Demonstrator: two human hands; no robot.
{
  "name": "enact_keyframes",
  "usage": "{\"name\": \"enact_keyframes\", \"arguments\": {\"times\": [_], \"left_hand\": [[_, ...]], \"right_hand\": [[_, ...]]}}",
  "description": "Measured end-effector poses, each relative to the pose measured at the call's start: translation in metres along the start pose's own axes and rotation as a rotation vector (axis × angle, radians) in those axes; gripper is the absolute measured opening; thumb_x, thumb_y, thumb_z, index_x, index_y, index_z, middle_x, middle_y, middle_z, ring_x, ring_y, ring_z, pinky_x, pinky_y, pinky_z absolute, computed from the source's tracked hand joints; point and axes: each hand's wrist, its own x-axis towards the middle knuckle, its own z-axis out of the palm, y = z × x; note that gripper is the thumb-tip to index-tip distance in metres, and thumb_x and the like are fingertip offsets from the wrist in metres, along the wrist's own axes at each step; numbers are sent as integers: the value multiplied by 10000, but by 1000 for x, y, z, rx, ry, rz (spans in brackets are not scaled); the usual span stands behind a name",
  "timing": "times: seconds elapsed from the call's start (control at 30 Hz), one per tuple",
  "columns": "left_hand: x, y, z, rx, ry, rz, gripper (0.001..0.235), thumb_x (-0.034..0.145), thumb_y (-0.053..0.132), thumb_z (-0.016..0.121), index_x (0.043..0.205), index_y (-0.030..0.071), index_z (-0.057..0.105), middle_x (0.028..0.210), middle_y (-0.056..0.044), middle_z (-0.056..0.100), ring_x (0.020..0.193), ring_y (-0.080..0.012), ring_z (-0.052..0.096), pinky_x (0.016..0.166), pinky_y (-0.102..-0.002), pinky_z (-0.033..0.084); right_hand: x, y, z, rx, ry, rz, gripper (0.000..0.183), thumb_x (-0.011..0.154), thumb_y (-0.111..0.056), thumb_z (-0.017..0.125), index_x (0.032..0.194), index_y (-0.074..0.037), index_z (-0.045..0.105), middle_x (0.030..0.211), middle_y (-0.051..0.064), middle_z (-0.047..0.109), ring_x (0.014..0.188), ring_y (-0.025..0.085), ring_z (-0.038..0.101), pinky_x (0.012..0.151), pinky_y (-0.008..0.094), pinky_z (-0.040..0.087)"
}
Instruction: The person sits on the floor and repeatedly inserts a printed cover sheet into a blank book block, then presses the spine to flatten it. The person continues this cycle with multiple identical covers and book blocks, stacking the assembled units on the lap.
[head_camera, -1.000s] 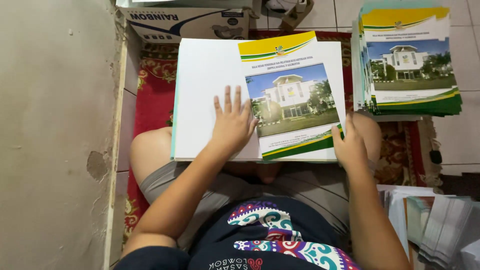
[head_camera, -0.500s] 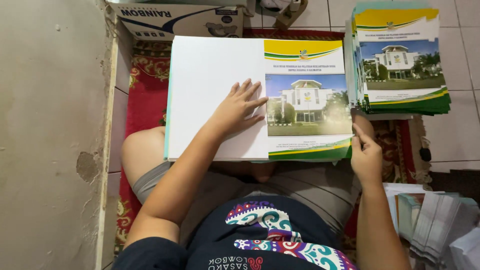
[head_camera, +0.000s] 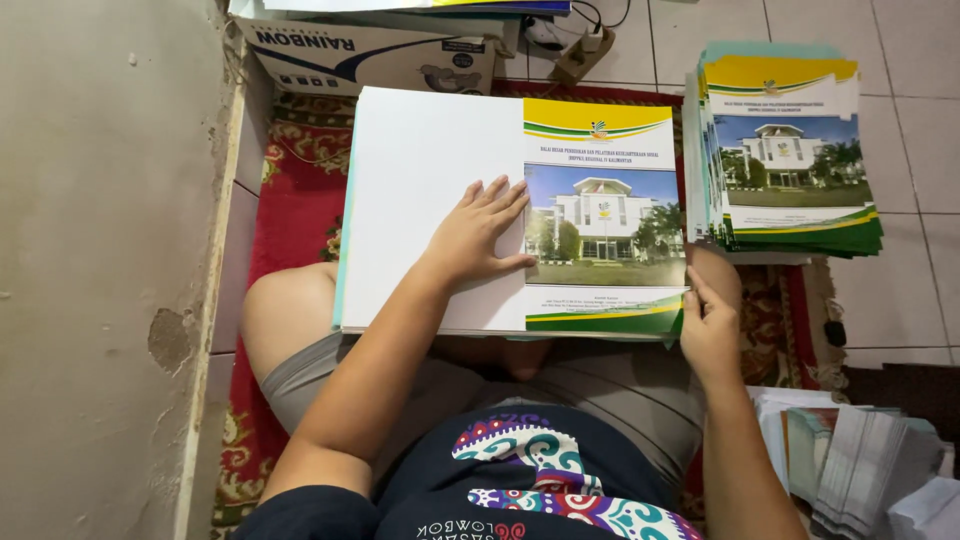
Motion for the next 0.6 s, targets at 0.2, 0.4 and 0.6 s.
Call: {"name": "enact_keyframes", "arguments": {"times": [0.2,0.4,0.6], "left_hand": [[1,-3,1,-31,-18,1,1022,783,777,705,1507,82,515,1570,-121,515,1496,-325,421,1241,-553,264],[6,-2,-2,-11,-67,-13,1045,761,799,718,1506,90,533,1572,-110,514,1505,-319,406,1244,-557,242],[7,-4,-2,-10,-80,-6,1053,744,789,740,1498,82,540,1564,-121,522,1499,-325,413,1240,-572,244]], "right_hand": [[-15,-62,-4,-151,31,-38,425,1049,-92,565,1465,-136,641,1244,279,676,1156,467,622,915,533,521],[-14,-74,-6,-120,64,-65,439,1092,-176,536,1479,30,561,1351,370,583,1292,521,511,1065,606,419],[-2,-35,-6,-238,16,-109,454,1100,-354,560,1446,-71,642,1316,299,646,1249,461,582,1036,544,470]]}}
